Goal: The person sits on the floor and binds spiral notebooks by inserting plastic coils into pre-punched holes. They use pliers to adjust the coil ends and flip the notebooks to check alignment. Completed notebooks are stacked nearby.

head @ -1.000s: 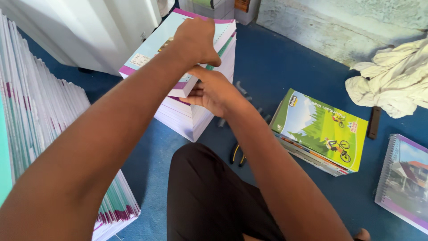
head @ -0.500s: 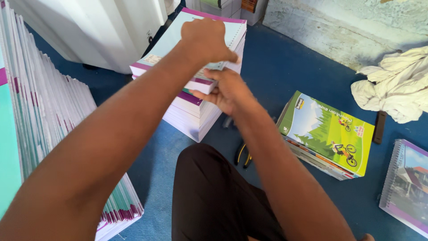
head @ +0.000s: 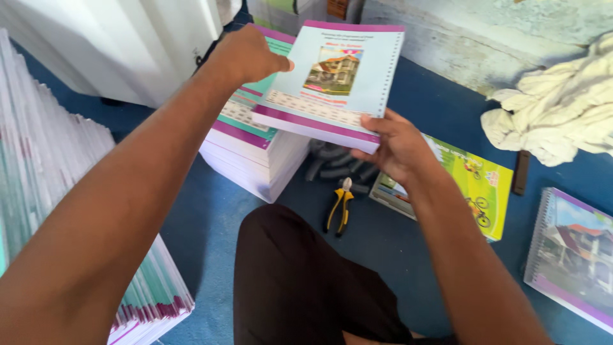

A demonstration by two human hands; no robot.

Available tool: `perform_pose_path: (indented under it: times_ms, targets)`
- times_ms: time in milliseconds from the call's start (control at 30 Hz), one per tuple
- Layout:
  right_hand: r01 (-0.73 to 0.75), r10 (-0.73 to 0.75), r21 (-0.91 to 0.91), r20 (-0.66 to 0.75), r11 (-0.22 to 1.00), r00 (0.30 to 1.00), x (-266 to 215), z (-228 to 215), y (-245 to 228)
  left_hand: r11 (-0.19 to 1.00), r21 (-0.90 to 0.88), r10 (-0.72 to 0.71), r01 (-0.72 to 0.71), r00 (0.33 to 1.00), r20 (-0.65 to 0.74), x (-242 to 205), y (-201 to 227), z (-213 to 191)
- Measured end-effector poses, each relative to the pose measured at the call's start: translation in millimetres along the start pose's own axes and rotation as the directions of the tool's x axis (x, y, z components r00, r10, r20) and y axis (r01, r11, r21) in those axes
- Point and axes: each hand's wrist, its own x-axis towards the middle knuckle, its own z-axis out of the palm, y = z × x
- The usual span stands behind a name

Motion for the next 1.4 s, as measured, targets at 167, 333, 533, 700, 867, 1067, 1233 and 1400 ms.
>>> perform_pose_path:
  times_ms: [167, 333, 533, 700, 867, 1067, 1233, 1400]
  targets:
    - [0.038, -0.043, -0.048, -0.09, 0.998, 0.995, -47.3, -55.0, -15.9, 0.948, -0.293, -0.076, 0.124, 0.982, 0.171, -1.9, 43.2, 26.6]
    - [0.019, -0.042, -0.098, -0.237, 0.995, 0.971, -97.8, -112.7, -21.7, 0.943, -0.311, -0.029, 0.122, 0.957, 0.288, 3.7, 106.9, 69.3]
    - [-0.059, 0.042, -0.031, -0.38, 0.998, 0.924, -147.6, -176.5, -2.0, 0.773, -0.585, 0.015, 0.246, 0.914, 0.405, -14.5, 175.9, 149.9]
    - [-0.083, 0.058, -0.055, -0.35, 0.995, 0.935, -174.9, -222.9, 32.5, 0.205, -0.747, 0.23, 0.632, 0.711, 0.664, -55.8, 201.3, 202.0]
    - [-0.131, 0.12, -0.015, -0.3, 0.991, 0.946, -182.8, -247.8, 60.7, -0.012, -0.686, 0.26, 0.727, 0.665, 0.7, -71.2, 220.3, 243.1]
    - [-0.206, 0.213, 0.052, -0.232, 0.977, 0.949, -174.1, -248.8, 67.8, -0.047, -0.713, 0.225, 0.699, 0.703, 0.675, -69.5, 223.7, 277.8]
    - [-0.275, 0.269, -0.003, -0.203, 0.961, 0.941, -171.5, -240.6, 66.4, -0.057, -0.7, 0.206, 0.712, 0.694, 0.69, -67.2, 221.9, 290.3]
    - [-0.422, 0.307, -0.197, -0.434, 0.885, 0.847, -163.9, -236.2, 57.8, -0.051, -0.699, 0.179, 0.713, 0.695, 0.696, -65.4, 222.5, 292.9]
